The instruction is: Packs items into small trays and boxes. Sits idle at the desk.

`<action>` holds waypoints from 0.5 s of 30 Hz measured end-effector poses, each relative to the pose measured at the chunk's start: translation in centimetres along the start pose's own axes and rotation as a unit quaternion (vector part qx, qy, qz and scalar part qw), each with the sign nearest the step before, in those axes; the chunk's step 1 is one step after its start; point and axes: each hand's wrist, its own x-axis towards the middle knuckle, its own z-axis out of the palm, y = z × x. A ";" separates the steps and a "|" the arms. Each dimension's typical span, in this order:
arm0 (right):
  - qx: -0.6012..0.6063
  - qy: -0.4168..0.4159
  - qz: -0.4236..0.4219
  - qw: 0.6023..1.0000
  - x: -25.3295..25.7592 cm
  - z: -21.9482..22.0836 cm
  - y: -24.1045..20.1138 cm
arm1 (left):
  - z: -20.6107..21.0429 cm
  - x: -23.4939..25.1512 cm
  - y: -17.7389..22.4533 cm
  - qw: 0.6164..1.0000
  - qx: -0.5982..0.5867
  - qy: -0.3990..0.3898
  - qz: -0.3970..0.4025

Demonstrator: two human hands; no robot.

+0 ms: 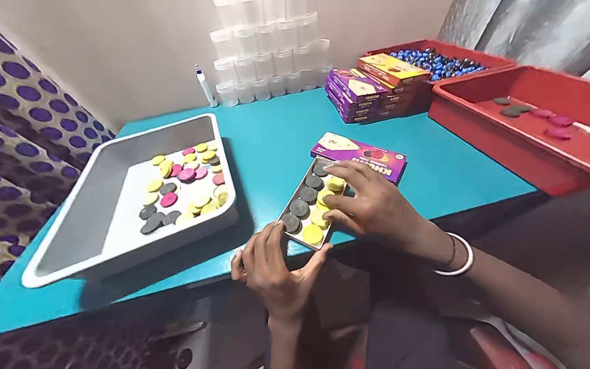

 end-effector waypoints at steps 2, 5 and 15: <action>0.009 0.010 -0.018 1.000 0.0 0.0 0.0 | 0.0 0.0 0.0 1.000 0.001 -0.006 0.001; 0.043 0.008 -0.017 0.999 0.1 0.1 -0.1 | -0.1 0.0 -0.1 1.000 0.001 -0.006 0.004; -0.052 -0.042 0.415 0.907 -0.1 -1.7 2.2 | -0.9 0.3 0.5 0.997 0.044 -0.070 0.007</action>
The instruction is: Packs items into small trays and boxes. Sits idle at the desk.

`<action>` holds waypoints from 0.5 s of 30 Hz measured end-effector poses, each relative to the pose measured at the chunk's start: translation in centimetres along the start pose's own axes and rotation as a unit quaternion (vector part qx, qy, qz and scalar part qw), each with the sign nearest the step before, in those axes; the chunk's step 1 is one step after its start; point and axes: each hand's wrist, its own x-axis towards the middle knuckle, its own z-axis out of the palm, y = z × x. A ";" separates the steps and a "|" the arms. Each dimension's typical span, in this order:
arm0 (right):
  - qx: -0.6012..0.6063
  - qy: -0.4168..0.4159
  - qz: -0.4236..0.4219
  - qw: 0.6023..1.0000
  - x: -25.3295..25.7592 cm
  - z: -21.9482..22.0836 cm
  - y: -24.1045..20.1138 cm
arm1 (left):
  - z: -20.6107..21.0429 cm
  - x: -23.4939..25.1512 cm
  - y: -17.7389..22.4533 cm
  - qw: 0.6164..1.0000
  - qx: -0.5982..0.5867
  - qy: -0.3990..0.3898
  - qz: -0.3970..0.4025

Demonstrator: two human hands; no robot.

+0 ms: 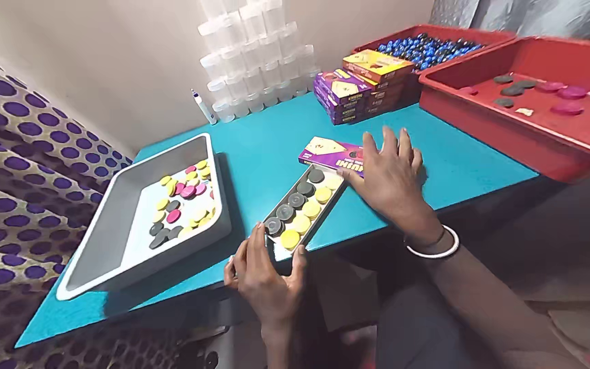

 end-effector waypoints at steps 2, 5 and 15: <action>-0.014 -0.065 0.031 0.997 0.4 0.0 0.9 | -0.1 0.0 0.0 1.000 0.001 -0.009 -0.004; -0.006 -0.128 0.007 0.992 1.0 -0.5 2.6 | -0.1 0.0 -0.1 1.000 0.001 -0.013 -0.005; 0.132 -0.154 -0.092 0.975 2.1 -3.5 5.0 | 0.0 0.0 -0.2 1.000 0.012 -0.015 -0.001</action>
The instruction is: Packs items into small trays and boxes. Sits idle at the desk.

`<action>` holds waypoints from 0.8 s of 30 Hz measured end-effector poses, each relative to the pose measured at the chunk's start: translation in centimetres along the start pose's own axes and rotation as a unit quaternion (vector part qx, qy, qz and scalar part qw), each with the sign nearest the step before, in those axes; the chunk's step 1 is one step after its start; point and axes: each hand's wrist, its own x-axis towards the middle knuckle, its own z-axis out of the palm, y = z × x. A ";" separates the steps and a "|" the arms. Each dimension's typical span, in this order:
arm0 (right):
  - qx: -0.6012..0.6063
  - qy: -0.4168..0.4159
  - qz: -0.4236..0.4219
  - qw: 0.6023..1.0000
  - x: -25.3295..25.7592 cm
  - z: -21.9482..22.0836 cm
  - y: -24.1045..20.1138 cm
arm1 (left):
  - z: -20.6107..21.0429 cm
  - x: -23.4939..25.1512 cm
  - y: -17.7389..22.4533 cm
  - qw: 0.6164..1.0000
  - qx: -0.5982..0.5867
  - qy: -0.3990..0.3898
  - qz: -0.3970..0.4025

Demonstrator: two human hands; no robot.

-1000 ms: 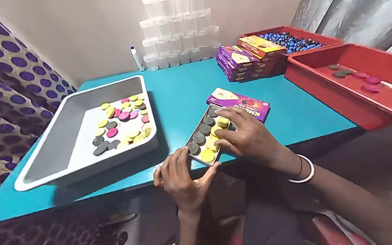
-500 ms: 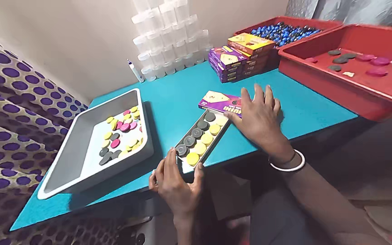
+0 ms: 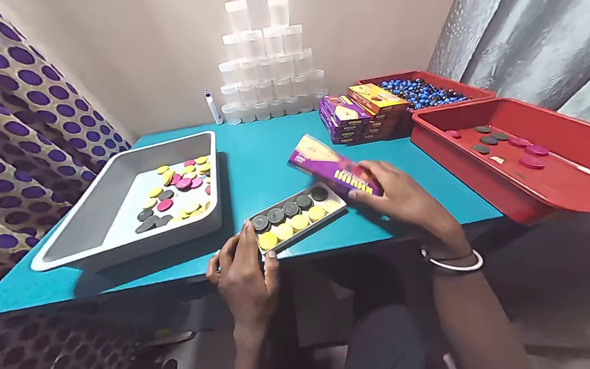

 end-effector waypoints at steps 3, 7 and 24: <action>0.038 -0.071 -0.123 0.989 0.1 0.3 0.6 | 0.1 0.0 0.1 1.000 0.009 0.002 0.005; 0.016 -0.033 -0.058 0.998 -0.2 0.0 0.4 | 0.1 0.0 -0.1 1.000 0.012 -0.001 0.003; -0.115 0.011 -0.377 0.919 9.9 7.0 -18.3 | 0.8 -0.1 0.2 0.992 -0.079 0.084 -0.051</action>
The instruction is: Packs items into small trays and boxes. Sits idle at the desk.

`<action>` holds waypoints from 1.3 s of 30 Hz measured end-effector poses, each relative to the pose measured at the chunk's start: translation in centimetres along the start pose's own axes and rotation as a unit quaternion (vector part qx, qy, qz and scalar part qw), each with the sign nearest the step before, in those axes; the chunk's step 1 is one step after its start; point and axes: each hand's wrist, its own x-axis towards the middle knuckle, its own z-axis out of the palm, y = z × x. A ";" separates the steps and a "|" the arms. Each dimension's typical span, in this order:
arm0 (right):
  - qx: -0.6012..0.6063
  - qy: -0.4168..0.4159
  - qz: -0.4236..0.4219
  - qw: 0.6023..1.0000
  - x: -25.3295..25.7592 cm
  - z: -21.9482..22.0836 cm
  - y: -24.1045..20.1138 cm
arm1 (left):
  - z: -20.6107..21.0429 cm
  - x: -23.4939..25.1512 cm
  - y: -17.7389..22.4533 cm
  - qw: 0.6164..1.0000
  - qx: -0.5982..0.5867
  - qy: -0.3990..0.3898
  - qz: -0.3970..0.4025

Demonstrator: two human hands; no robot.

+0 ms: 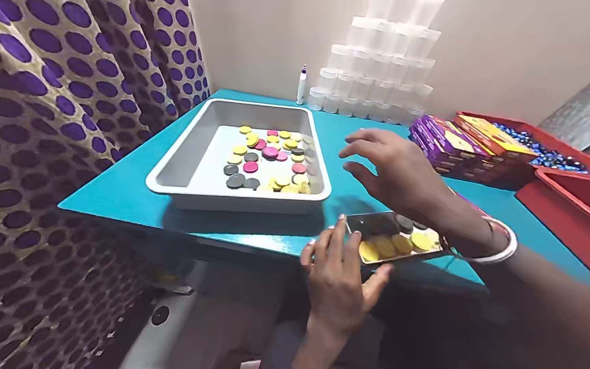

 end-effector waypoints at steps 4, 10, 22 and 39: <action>-0.001 -0.095 -0.098 0.991 10.4 4.8 0.8 | -0.2 0.1 -0.1 1.000 -0.006 -0.005 -0.002; -0.074 -0.277 -0.073 0.955 20.5 13.0 3.0 | -0.5 0.0 -0.6 1.000 -0.009 -0.018 0.006; -0.034 -0.138 -0.025 0.989 17.4 8.4 2.5 | -1.4 0.4 0.1 0.997 0.052 -0.063 -0.012; 0.092 -0.030 0.172 0.980 -18.0 -1.2 6.6 | -0.7 -0.2 -0.2 0.993 0.080 -0.088 -0.001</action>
